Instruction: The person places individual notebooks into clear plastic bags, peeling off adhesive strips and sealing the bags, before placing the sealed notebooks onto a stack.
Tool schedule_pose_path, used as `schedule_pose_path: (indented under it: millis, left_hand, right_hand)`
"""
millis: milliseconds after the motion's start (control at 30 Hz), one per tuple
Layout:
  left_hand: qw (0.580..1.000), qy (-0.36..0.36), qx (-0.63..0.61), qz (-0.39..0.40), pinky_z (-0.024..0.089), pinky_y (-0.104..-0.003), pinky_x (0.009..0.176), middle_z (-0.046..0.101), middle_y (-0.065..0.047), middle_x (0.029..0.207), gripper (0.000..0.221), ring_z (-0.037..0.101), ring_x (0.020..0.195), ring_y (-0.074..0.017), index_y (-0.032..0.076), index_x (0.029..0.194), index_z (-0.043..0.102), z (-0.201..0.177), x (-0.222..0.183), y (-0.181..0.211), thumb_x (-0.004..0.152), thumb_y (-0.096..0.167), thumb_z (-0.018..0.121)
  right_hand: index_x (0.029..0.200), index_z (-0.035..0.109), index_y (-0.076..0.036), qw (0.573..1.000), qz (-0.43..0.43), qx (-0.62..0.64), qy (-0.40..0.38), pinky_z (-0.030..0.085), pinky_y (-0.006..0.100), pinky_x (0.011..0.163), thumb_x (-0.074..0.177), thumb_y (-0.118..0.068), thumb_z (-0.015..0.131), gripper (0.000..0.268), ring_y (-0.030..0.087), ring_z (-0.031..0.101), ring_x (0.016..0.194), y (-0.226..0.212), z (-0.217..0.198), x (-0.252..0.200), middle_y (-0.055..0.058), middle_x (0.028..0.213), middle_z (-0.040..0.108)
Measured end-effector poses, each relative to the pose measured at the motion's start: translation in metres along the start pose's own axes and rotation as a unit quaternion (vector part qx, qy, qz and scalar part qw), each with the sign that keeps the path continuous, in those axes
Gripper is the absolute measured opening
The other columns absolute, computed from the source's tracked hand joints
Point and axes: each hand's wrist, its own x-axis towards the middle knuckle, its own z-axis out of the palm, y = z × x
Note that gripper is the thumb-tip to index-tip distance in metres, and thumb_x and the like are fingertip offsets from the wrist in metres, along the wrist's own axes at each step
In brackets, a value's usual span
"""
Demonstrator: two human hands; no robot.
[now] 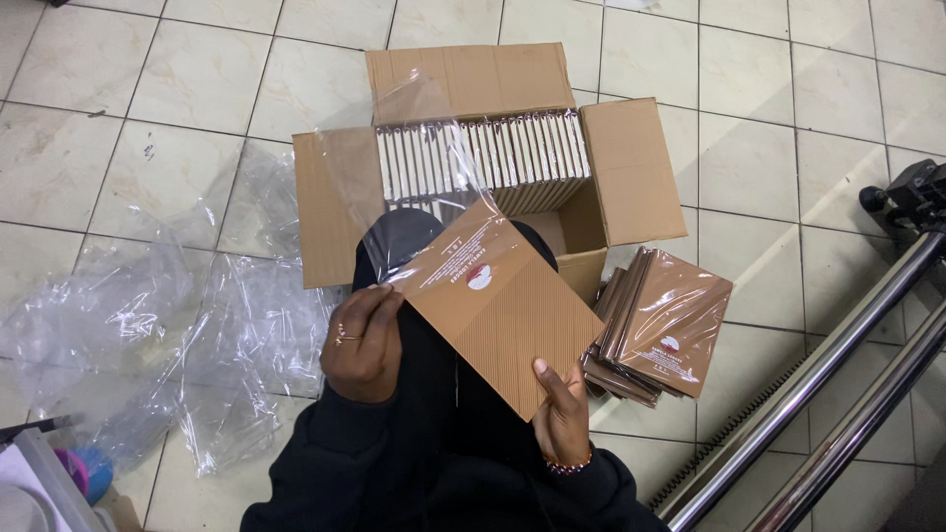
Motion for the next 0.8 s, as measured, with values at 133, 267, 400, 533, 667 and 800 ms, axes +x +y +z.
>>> schedule_pose_path:
  millis: [133, 267, 400, 533, 667, 800]
  left_hand:
    - [1.0, 0.007, 0.009, -0.003, 0.063, -0.04, 0.083, 0.073, -0.019, 0.096, 0.01, 0.073, 0.086, -0.0321, -0.007, 0.097, 0.075, 0.0, -0.004, -0.005, 0.091, -0.015, 0.073]
    - [0.999, -0.02, -0.015, 0.031, 0.064, -0.04, 0.084, 0.073, -0.018, 0.098, 0.01, 0.073, 0.087, -0.0314, -0.008, 0.101, 0.073, 0.0, -0.006, 0.002, 0.095, -0.01, 0.066]
    - [0.991, -0.112, -0.057, 0.055, 0.061, -0.045, 0.089, 0.07, -0.023, 0.101, 0.019, 0.07, 0.091, -0.0373, -0.012, 0.106, 0.069, -0.003, -0.016, 0.011, 0.098, -0.007, 0.052]
    - [0.991, -0.122, 0.049, 0.034, 0.058, -0.047, 0.091, 0.069, -0.016, 0.102, 0.024, 0.067, 0.092, -0.0327, 0.0, 0.114, 0.071, 0.001, -0.002, 0.019, 0.097, -0.005, 0.054]
    - [0.981, -0.173, 0.087, 0.002, 0.05, -0.053, 0.104, 0.066, -0.02, 0.124, 0.033, 0.063, 0.111, -0.0367, 0.009, 0.127, 0.069, 0.009, -0.005, 0.012, 0.096, 0.0, 0.06]
    - [0.97, -0.224, 0.088, -0.024, 0.045, -0.051, 0.109, 0.065, -0.014, 0.122, 0.034, 0.061, 0.112, -0.0343, 0.007, 0.123, 0.065, 0.018, -0.017, 0.007, 0.09, 0.002, 0.061]
  right_hand:
    - [0.127, 0.046, -0.004, 0.998, 0.009, 0.057, -0.022, 0.043, 0.041, 0.112, 0.08, 0.01, 0.062, 0.051, 0.026, 0.055, 0.132, 0.012, -0.013, 0.005, 0.015, 0.146, 0.055]
    - [0.103, 0.033, -0.014, 0.998, 0.021, 0.052, -0.013, 0.047, 0.037, 0.105, 0.08, 0.011, 0.071, 0.051, 0.014, 0.059, 0.09, 0.039, -0.041, 0.025, 0.003, 0.088, 0.044]
    - [0.129, 0.04, -0.009, 0.998, 0.033, 0.055, -0.013, 0.041, 0.041, 0.112, 0.08, 0.015, 0.062, 0.059, 0.017, 0.055, 0.112, 0.006, 0.001, -0.001, 0.008, 0.147, 0.051]
    - [0.145, 0.044, -0.001, 0.994, 0.032, 0.056, -0.089, 0.04, 0.046, 0.115, 0.078, 0.013, 0.062, 0.071, 0.031, 0.053, 0.133, 0.0, 0.014, -0.013, 0.017, 0.144, 0.054]
    - [0.147, 0.043, 0.002, 0.992, 0.045, 0.031, -0.117, 0.043, 0.05, 0.113, 0.074, 0.014, 0.065, 0.077, 0.039, 0.057, 0.129, 0.003, 0.023, -0.02, 0.023, 0.136, 0.059]
    - [0.153, 0.039, -0.001, 0.991, 0.053, 0.026, -0.122, 0.041, 0.05, 0.115, 0.072, 0.017, 0.063, 0.086, 0.038, 0.053, 0.135, 0.0, 0.03, -0.024, 0.021, 0.143, 0.055]
